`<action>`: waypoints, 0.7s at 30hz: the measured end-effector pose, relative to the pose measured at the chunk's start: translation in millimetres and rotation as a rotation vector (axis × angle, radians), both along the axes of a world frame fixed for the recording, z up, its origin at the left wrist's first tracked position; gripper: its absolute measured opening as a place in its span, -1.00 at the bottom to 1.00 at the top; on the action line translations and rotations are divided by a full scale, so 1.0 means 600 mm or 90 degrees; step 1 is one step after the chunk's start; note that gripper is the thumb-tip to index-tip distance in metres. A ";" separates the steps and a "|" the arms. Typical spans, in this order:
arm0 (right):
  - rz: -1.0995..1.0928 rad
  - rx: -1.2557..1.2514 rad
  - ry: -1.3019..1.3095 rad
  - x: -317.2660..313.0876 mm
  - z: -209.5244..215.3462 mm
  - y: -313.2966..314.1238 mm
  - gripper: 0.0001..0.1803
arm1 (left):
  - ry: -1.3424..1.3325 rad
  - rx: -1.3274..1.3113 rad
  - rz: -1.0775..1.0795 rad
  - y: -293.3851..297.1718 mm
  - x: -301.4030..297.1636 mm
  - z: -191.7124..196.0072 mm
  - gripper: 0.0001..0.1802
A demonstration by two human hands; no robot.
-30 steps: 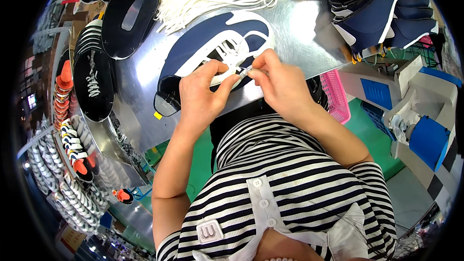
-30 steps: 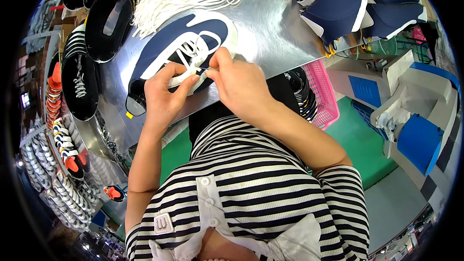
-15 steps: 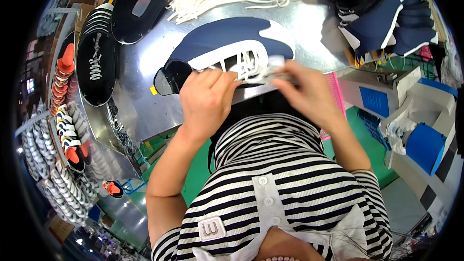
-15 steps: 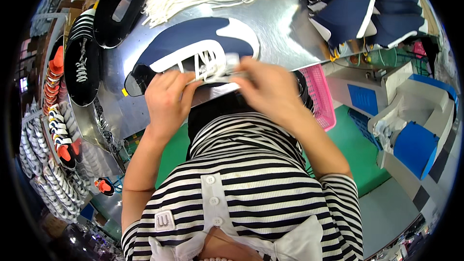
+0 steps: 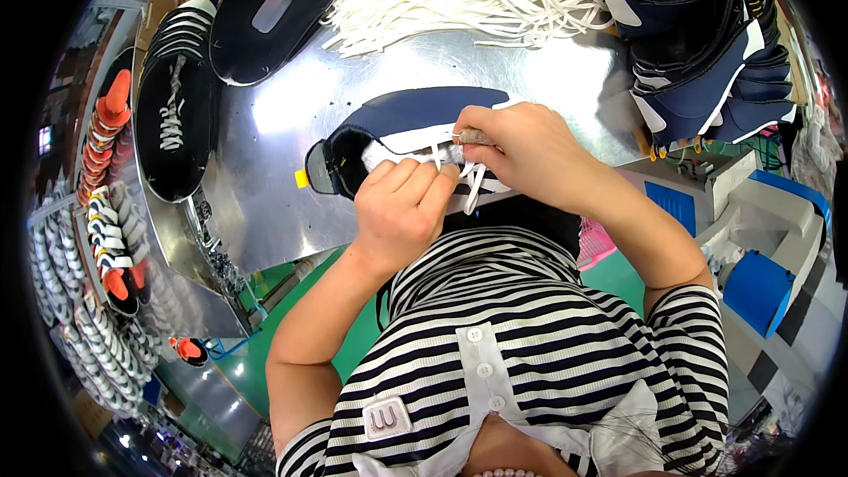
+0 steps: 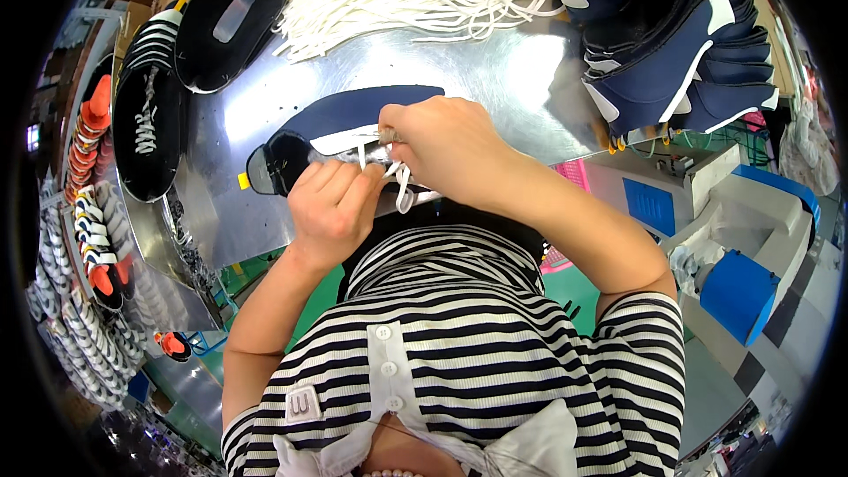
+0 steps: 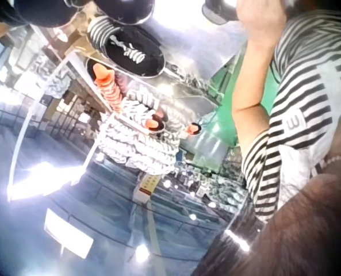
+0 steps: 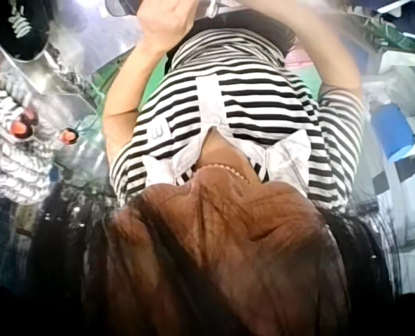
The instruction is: The person laces a blue and white shoe by hand, threading white shoelaces through the eyelets and pulling them tight. The person works at a metal table with other shoes and laces nearby.
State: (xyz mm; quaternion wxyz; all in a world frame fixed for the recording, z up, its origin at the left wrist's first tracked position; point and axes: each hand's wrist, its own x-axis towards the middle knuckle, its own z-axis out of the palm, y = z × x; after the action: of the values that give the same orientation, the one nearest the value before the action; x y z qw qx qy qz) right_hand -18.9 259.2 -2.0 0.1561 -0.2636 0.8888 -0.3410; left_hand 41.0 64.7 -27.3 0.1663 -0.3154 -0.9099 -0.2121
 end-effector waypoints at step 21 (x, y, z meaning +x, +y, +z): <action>-0.180 -0.415 -0.248 0.016 -0.039 0.008 -0.90 | -0.505 0.352 0.176 -0.002 -0.008 0.033 -0.20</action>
State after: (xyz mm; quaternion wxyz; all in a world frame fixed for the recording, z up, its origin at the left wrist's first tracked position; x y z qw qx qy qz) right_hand -9.2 264.1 -25.7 0.1815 -0.1049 0.7153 -0.6666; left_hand 36.1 63.7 -7.6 -0.0884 -0.0309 -0.8462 -0.5245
